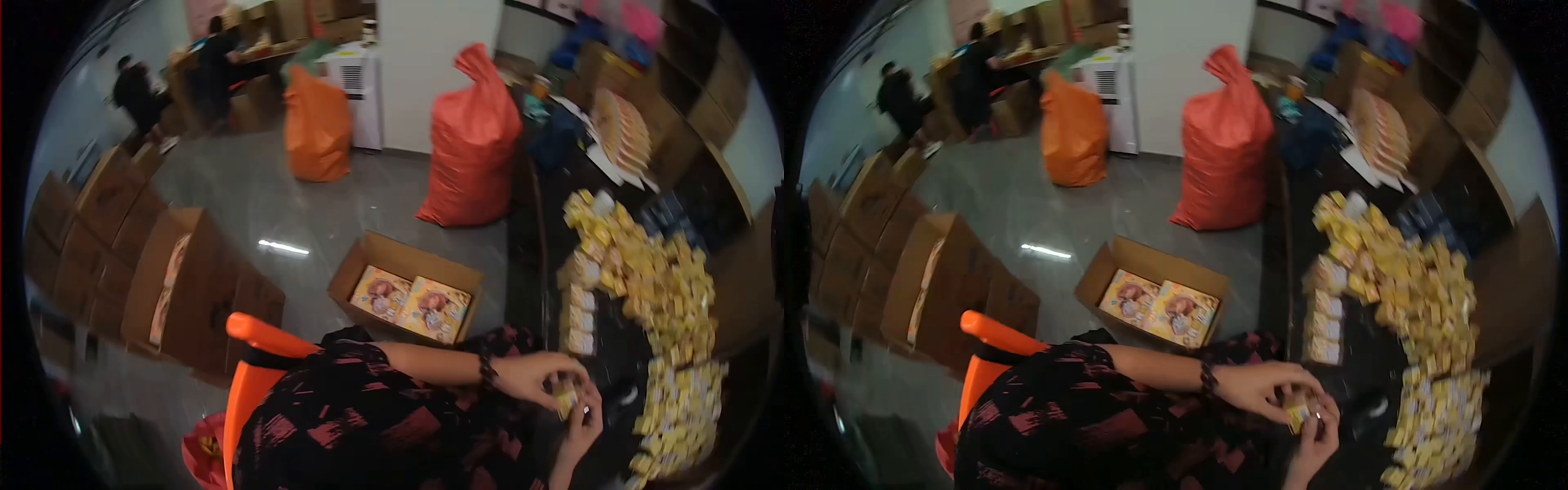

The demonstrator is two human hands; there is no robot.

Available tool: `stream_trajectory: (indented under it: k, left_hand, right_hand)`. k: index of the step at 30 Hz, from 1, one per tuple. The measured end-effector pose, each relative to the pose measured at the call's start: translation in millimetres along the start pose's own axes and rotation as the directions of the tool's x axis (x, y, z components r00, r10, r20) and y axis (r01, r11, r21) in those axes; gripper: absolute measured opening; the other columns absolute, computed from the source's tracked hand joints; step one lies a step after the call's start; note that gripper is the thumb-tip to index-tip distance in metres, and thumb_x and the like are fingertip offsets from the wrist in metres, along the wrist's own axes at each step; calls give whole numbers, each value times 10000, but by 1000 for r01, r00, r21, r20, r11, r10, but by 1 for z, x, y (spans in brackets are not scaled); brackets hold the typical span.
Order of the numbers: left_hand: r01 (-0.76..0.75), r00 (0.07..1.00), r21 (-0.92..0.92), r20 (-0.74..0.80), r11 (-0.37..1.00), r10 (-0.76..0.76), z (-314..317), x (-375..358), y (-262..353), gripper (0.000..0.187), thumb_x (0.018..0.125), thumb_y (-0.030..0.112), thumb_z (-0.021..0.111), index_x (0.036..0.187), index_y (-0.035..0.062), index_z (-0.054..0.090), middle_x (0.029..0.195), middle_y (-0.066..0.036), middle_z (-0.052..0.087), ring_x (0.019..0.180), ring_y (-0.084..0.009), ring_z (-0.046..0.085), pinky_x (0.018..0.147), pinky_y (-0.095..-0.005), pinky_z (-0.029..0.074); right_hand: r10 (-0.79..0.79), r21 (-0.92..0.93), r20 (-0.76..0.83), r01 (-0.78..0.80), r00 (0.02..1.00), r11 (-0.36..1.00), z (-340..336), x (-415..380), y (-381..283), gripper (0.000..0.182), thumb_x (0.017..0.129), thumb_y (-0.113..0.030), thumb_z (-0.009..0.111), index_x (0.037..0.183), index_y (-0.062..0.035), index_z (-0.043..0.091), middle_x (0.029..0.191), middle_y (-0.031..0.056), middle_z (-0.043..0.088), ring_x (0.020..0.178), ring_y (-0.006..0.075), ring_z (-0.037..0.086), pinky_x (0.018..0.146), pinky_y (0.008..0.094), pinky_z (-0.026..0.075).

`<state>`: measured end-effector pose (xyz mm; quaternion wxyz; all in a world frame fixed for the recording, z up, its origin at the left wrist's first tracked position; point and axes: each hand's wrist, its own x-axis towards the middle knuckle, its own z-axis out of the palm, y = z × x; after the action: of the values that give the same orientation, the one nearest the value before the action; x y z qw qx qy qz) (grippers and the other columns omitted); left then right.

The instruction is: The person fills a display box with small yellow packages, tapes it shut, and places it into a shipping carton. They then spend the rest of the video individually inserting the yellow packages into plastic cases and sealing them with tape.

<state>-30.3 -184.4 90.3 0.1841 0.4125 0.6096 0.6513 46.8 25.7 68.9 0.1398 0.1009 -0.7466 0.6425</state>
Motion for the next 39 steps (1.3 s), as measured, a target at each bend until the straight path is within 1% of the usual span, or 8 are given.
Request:
stream_trajectory:
  k: [7, 13, 16, 24, 34, 36, 37, 39]
  left_hand:
    - [206, 970, -43, 142, 978, -198, -7, 9, -4, 534, 736, 96, 784, 1208, 115, 537, 1166, -23, 465, 875, -96, 514, 695, -210, 484]
    - [135, 987, -12, 91, 991, -133, 10, 12, -9, 523, 754, 10, 742, 1196, 85, 474, 1297, -60, 458, 898, -96, 522, 706, -209, 491]
    - [131, 991, -320, 35, 938, -127, 19, 11, -15, 592, 768, -11, 721, 1236, 86, 371, 1335, -99, 459, 972, -115, 534, 725, -220, 490]
    - [55, 993, -14, 109, 998, -53, 24, 14, -14, 668, 778, -13, 715, 1275, 101, 284, 1328, -119, 473, 1015, -153, 536, 778, -265, 490]
    - [87, 981, -28, 176, 996, -81, 29, 26, -15, 522, 798, -21, 682, 1284, 61, 510, 1332, -117, 468, 1161, -195, 518, 846, -300, 522]
    - [86, 960, 63, 260, 994, -99, 38, 36, -18, 495, 837, 17, 661, 1303, 70, 507, 1356, -123, 452, 1196, -220, 507, 916, -324, 496]
    - [-113, 962, 357, 273, 927, 12, 30, 46, -1, 482, 904, 129, 622, 1360, 96, 471, 1416, -129, 407, 1260, -276, 472, 1020, -357, 421]
    - [34, 923, -231, 380, 972, 58, 9, 70, 64, 476, 975, 303, 519, 1414, 147, 422, 1515, -124, 286, 1345, -307, 385, 1085, -386, 345]
  right_hand:
    - [117, 8, -57, -116, 992, 993, 13, -8, -18, 157, 865, 39, 605, 1020, 28, 626, 1368, 202, 463, 1262, 280, 481, 1000, 345, 429]
    - [171, 412, -182, -83, 968, 908, 11, -9, -8, 119, 853, 76, 624, 912, 34, 530, 1281, 187, 518, 1239, 261, 500, 1034, 371, 428]
    - [97, 414, -144, -29, 985, 910, 0, -6, -12, 162, 858, 60, 632, 853, 12, 478, 1221, 159, 544, 1197, 224, 524, 1014, 350, 443]
    - [303, 244, -42, -285, 952, 927, -21, -6, -19, 159, 868, 45, 616, 1021, 36, 656, 1071, 119, 610, 1062, 209, 603, 909, 303, 500]
    - [167, 163, 22, -169, 986, 972, -31, -29, -20, 188, 891, 41, 574, 1064, 19, 646, 1085, 93, 601, 1156, 202, 538, 980, 329, 438]
    - [268, 143, -64, -257, 961, 956, -40, -40, -7, 193, 906, -3, 569, 1093, 7, 615, 1098, 80, 602, 1100, 176, 553, 956, 316, 449]
    - [281, 107, -64, -274, 957, 956, -45, -44, -8, 193, 906, -3, 569, 1093, 7, 615, 1098, 80, 602, 1100, 176, 553, 956, 316, 449]
    - [538, 479, -266, -375, 800, 793, -57, -54, -13, 204, 910, -59, 609, 1106, -3, 611, 1051, 46, 623, 1033, 149, 590, 922, 284, 469]
